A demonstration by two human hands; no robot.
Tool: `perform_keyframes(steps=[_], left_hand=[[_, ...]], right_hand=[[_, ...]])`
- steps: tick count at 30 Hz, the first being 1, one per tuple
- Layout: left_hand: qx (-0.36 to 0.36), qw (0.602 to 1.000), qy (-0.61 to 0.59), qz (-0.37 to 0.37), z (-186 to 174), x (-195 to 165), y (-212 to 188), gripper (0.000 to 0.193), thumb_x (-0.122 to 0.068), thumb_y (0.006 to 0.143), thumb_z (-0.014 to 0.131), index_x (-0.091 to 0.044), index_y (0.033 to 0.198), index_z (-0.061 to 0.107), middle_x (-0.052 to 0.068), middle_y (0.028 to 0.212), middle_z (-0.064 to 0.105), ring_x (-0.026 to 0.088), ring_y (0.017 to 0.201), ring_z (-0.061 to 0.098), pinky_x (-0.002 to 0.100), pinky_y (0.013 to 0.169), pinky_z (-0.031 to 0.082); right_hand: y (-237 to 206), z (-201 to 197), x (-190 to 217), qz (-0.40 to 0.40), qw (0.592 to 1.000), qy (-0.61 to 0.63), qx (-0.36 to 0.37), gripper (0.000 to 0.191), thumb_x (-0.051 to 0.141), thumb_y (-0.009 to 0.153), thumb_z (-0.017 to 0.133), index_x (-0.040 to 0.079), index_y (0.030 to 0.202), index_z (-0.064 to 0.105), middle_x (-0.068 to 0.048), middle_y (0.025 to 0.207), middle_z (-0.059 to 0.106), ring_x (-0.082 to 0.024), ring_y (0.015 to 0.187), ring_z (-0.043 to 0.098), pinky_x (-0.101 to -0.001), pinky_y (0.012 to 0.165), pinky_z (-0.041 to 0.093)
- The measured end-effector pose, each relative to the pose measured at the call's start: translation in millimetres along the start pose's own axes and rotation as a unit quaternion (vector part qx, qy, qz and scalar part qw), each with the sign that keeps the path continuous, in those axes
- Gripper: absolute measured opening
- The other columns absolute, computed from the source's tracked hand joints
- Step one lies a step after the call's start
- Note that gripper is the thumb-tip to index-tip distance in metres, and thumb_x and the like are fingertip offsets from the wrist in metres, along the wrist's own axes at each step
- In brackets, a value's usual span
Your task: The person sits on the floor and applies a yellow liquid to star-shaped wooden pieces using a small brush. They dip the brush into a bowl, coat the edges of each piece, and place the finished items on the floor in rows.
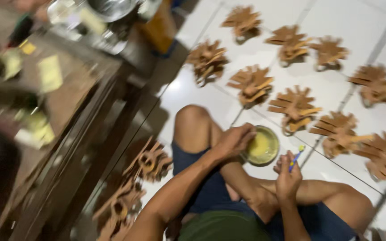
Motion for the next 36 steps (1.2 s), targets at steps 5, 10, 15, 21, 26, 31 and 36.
perform_keyframes(steps=[5, 10, 15, 21, 26, 31, 36], left_hand=[[-0.055, 0.992, -0.093, -0.067, -1.4, -14.9, -58.4, 0.03, -0.028, 0.109, 0.056, -0.002, 0.096, 0.063, 0.012, 0.078, 0.068, 0.022, 0.072, 0.064, 0.037, 0.067, 0.053], [-0.26, 0.962, 0.025, -0.083, -70.0, -9.4, -146.1, 0.023, -0.025, 0.099, 0.07, -0.003, 0.105, 0.072, 0.008, 0.087, 0.074, 0.015, 0.079, 0.07, 0.031, 0.073, 0.056], [-0.23, 0.88, 0.394, -0.128, -184.7, 18.9, -226.0, 0.035, -0.012, 0.084, 0.073, 0.001, 0.117, 0.068, 0.021, 0.109, 0.071, 0.041, 0.098, 0.066, 0.047, 0.085, 0.053], [-0.207, 0.895, 0.328, -0.219, -185.1, 16.0, -256.8, 0.033, -0.007, 0.08, 0.073, -0.001, 0.113, 0.073, 0.019, 0.109, 0.071, 0.038, 0.098, 0.069, 0.046, 0.087, 0.054], [-0.339, 0.85, 0.389, -0.105, -176.0, -44.6, -225.4, 0.024, -0.002, 0.086, 0.071, -0.001, 0.109, 0.069, 0.016, 0.095, 0.067, 0.031, 0.082, 0.067, 0.042, 0.073, 0.055], [-0.372, 0.868, 0.325, 0.046, -113.9, -100.6, -179.4, 0.028, 0.005, 0.084, 0.069, -0.001, 0.11, 0.065, 0.013, 0.085, 0.062, 0.023, 0.068, 0.065, 0.036, 0.061, 0.053], [-0.318, 0.895, 0.284, 0.133, -62.9, -125.3, -141.7, 0.034, 0.004, 0.084, 0.072, -0.001, 0.116, 0.062, 0.014, 0.088, 0.063, 0.026, 0.074, 0.064, 0.036, 0.065, 0.053]], right_hand=[[-6.1, 1.3, -0.6, 0.036, 0.997, 0.044, 0.05, 0.052, 0.024, 0.106, 0.055, 0.001, 0.152, 0.043, -0.003, 0.12, 0.064, -0.008, 0.101, 0.066, -0.0229, 0.081, 0.057], [-9.9, -1.9, -8.1, 0.029, 0.994, 0.079, 0.066, 0.053, 0.018, 0.11, 0.061, 0.0, 0.157, 0.046, -0.006, 0.112, 0.058, -0.011, 0.093, 0.057, -0.0249, 0.076, 0.051], [-15.9, -10.1, -12.6, 0.011, 0.998, 0.056, 0.028, 0.045, 0.017, 0.108, 0.059, 0.0, 0.149, 0.052, -0.006, 0.115, 0.063, -0.011, 0.094, 0.061, -0.0237, 0.077, 0.054], [-9.5, -32.2, -8.2, -0.057, 0.997, 0.055, 0.023, 0.034, 0.015, 0.111, 0.053, -0.002, 0.14, 0.057, -0.008, 0.112, 0.068, -0.01, 0.087, 0.064, -0.0245, 0.073, 0.055], [-30.9, -31.8, 15.3, -0.053, 0.996, 0.064, 0.037, 0.025, 0.015, 0.111, 0.059, -0.002, 0.126, 0.068, -0.006, 0.089, 0.068, -0.008, 0.062, 0.047, -0.0229, 0.057, 0.041], [-91.1, 20.4, 71.1, -0.051, 0.967, -0.032, 0.246, 0.024, 0.014, 0.096, 0.065, 0.004, 0.115, 0.076, 0.0, 0.077, 0.067, -0.003, 0.062, 0.054, -0.022, 0.054, 0.044], [-126.4, 51.3, 126.2, -0.219, 0.91, -0.109, 0.333, 0.026, 0.02, 0.088, 0.085, -0.001, 0.096, 0.072, -0.004, 0.071, 0.058, -0.011, 0.064, 0.05, -0.025, 0.059, 0.047]])
Point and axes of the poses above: each hand's wrist, its own y-axis towards the middle knuckle, its own z-axis out of the palm, x = y × z, the point moved 1 cm from there along y, towards the middle knuckle
